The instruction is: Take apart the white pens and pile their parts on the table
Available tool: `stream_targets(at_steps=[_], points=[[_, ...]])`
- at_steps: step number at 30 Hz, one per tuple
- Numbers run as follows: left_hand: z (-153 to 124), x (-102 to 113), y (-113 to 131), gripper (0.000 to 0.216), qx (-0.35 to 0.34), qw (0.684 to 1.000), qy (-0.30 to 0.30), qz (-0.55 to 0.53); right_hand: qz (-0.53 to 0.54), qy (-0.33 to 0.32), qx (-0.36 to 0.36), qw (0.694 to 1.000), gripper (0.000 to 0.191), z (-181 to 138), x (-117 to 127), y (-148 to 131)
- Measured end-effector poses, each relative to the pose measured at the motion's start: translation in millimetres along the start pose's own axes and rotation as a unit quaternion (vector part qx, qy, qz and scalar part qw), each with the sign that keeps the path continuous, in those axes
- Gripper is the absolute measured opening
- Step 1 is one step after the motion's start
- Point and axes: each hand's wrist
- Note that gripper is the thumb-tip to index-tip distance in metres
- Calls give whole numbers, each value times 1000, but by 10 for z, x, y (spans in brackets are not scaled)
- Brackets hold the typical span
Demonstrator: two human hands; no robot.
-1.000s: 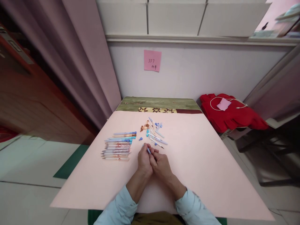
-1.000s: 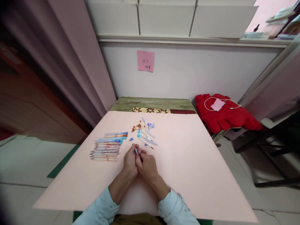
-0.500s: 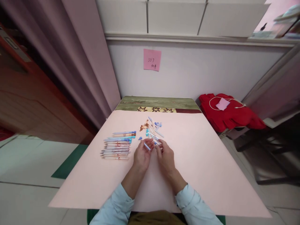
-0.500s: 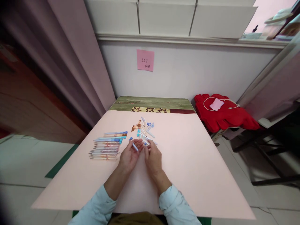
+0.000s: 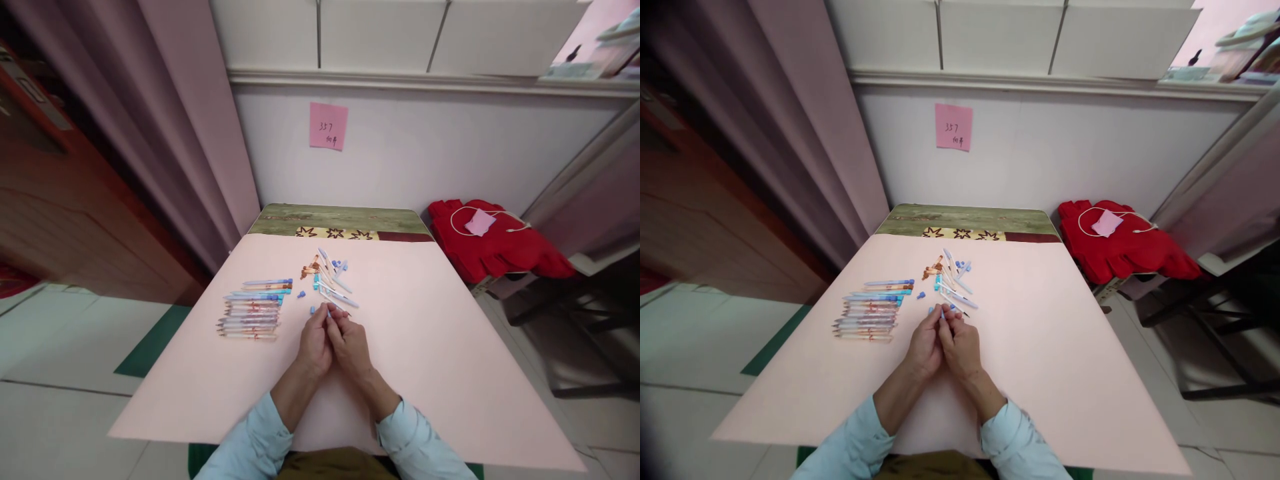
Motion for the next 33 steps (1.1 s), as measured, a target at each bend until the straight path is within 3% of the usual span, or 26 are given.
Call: stream_targets(at_steps=[7,11,15,17,19,26,28,33], points=[[0,-14,-17,27,-12,1000,7,19,-99,-10,18,995,31,-22,-29,-28],[91,99,191,33,-68,981,-15,180,-45,-20,10,999,39,-16,94,-56],[250,334,462,29,-132,877,46,460,-94,60,-49,993,27,32,265,15],[330,434,526,27,-144,816,45,558,-124,62,-79,987,16,60,299,71],[394,491,534,26,-153,769,36,619,-136,49,-92,985,16,77,295,114],[313,466,597,31,-178,658,4,732,-139,33,-102,985,24,67,345,118],[218,455,646,36,-145,633,7,760,-164,26,-106,980,30,94,420,101],[69,411,670,75,-20,594,27,804,-213,-7,-120,970,66,250,577,101]])
Point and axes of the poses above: each hand's wrist, its own z-axis towards the middle knuckle, its own x-axis out of the back of the hand, y = z × x, and after that the axes turned 13 degrees about -y, right-handed
